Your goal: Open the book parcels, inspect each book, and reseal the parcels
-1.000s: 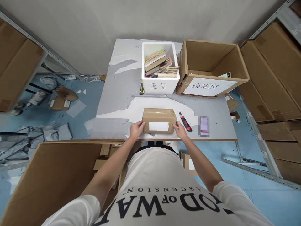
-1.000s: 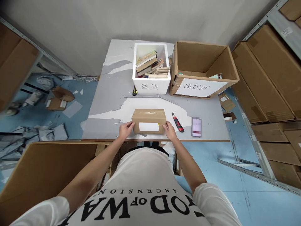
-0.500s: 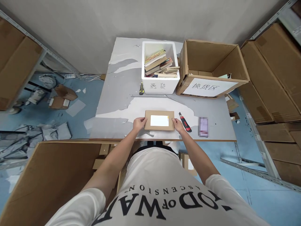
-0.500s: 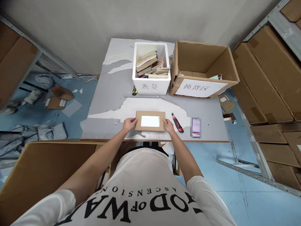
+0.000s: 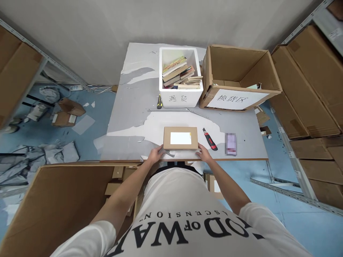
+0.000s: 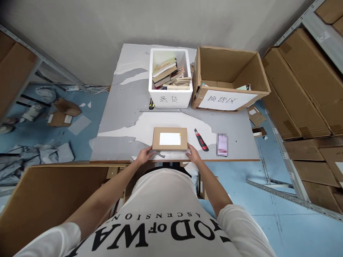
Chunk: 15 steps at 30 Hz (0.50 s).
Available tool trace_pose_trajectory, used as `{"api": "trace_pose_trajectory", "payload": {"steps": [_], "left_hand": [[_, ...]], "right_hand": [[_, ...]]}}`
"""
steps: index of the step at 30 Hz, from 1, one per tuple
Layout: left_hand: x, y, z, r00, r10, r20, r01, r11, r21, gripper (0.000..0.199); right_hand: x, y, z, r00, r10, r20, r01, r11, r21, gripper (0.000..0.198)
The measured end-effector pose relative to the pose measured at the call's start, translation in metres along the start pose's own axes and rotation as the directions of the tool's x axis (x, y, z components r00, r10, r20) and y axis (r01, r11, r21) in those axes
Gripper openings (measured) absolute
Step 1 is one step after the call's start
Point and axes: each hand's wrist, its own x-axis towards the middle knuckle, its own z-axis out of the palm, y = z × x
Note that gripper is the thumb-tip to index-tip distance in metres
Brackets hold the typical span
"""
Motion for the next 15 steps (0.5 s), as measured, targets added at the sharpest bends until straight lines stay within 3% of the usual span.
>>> {"api": "trace_pose_trajectory", "payload": {"steps": [3,9,15], "left_hand": [[-0.004,-0.004,0.006,0.998,0.047,0.039,-0.047,0.999,0.018,0.045],[-0.005,0.008,0.008,1.000,0.025,-0.015,-0.023,0.990,0.141,0.041],[-0.013,0.052,-0.001,0.980,0.108,-0.167,-0.059,0.960,0.272,0.048]], "right_hand": [[-0.005,0.001,0.012,1.000,-0.009,0.011,0.009,1.000,0.011,0.054],[-0.003,-0.011,0.015,1.000,0.018,-0.019,-0.017,0.999,0.030,0.040],[-0.001,-0.040,-0.011,0.996,-0.081,-0.040,0.080,0.996,-0.024,0.034]]}}
